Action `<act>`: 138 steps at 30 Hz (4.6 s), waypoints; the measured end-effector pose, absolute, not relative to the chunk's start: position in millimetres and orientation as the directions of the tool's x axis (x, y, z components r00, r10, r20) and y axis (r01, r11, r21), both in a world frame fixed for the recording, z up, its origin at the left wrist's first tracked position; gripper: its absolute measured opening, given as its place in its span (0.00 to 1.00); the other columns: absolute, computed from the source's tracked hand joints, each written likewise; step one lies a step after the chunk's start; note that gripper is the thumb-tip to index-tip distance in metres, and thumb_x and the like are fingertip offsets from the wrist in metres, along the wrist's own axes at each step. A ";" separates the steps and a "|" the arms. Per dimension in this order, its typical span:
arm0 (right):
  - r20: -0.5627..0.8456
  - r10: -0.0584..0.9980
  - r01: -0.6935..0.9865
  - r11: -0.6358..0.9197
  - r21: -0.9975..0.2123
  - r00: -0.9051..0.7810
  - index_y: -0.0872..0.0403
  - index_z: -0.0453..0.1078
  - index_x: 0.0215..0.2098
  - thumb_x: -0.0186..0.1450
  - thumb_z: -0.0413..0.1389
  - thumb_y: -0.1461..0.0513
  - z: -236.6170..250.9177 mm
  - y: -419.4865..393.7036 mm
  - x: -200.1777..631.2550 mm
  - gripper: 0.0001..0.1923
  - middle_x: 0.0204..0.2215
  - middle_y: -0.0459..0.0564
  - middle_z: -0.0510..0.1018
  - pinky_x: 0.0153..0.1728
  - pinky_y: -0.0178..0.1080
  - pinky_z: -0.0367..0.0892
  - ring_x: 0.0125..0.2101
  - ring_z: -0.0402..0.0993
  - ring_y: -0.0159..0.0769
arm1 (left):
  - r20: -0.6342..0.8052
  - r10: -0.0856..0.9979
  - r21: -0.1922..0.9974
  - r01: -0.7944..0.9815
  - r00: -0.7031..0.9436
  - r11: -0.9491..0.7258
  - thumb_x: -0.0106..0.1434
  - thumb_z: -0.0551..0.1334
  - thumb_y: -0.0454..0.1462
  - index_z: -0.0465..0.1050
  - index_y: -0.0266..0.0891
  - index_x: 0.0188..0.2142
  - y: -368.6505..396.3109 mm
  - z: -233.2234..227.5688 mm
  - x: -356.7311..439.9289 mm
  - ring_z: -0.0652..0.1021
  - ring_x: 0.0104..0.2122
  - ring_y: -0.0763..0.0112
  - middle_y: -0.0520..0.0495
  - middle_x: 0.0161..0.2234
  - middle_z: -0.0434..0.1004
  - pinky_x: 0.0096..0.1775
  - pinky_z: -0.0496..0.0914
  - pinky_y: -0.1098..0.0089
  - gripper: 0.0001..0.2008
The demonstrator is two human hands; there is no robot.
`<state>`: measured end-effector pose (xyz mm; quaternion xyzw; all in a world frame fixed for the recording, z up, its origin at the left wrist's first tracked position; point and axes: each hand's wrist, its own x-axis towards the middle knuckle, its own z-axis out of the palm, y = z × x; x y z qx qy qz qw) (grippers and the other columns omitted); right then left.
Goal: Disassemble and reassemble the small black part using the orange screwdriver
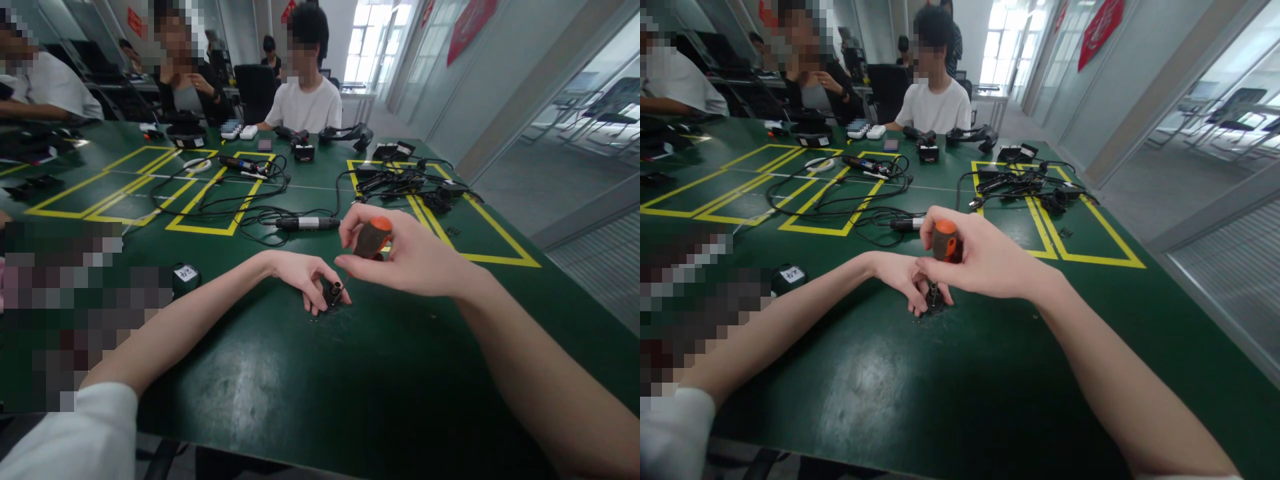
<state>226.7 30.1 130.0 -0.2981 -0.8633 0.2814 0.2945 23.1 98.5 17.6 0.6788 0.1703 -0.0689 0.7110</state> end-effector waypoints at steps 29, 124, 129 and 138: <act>0.170 0.722 0.365 0.521 -0.771 -0.671 0.53 0.66 0.29 0.57 0.61 0.64 123.8 27.3 215.7 0.07 0.21 0.40 0.69 0.25 0.33 0.59 0.23 0.63 0.29 | -0.060 0.550 0.896 0.289 0.833 -0.339 0.60 0.70 0.39 0.80 0.33 0.48 54.5 12.9 17.0 0.74 0.27 0.75 0.48 0.33 0.78 0.31 0.69 0.75 0.18; 0.322 0.816 0.202 0.460 -0.864 -0.480 0.49 0.63 0.35 0.52 0.76 0.54 129.2 39.3 232.5 0.27 0.29 0.45 0.79 0.27 0.39 0.74 0.28 0.78 0.38 | 0.198 0.712 0.747 0.367 0.674 -0.554 0.58 0.73 0.48 0.80 0.36 0.41 43.4 0.3 14.4 0.69 0.27 0.77 0.50 0.34 0.75 0.31 0.64 0.74 0.18; 0.248 0.713 0.099 0.408 -0.908 -0.656 0.53 0.69 0.38 0.62 0.69 0.56 136.6 36.5 236.5 0.15 0.36 0.51 0.82 0.37 0.41 0.76 0.36 0.80 0.39 | 0.197 0.716 0.748 0.370 0.670 -0.552 0.58 0.73 0.48 0.79 0.36 0.40 43.0 0.7 14.7 0.69 0.27 0.77 0.50 0.34 0.75 0.31 0.64 0.74 0.18; 0.319 0.629 -0.262 0.184 -0.947 -0.709 0.51 0.65 0.28 0.65 0.57 0.53 121.9 36.1 222.6 0.13 0.21 0.43 0.63 0.28 0.41 0.61 0.23 0.60 0.35 | 0.198 0.711 0.747 0.366 0.675 -0.555 0.58 0.72 0.47 0.79 0.36 0.40 43.4 0.0 14.2 0.69 0.27 0.77 0.50 0.34 0.75 0.30 0.63 0.75 0.18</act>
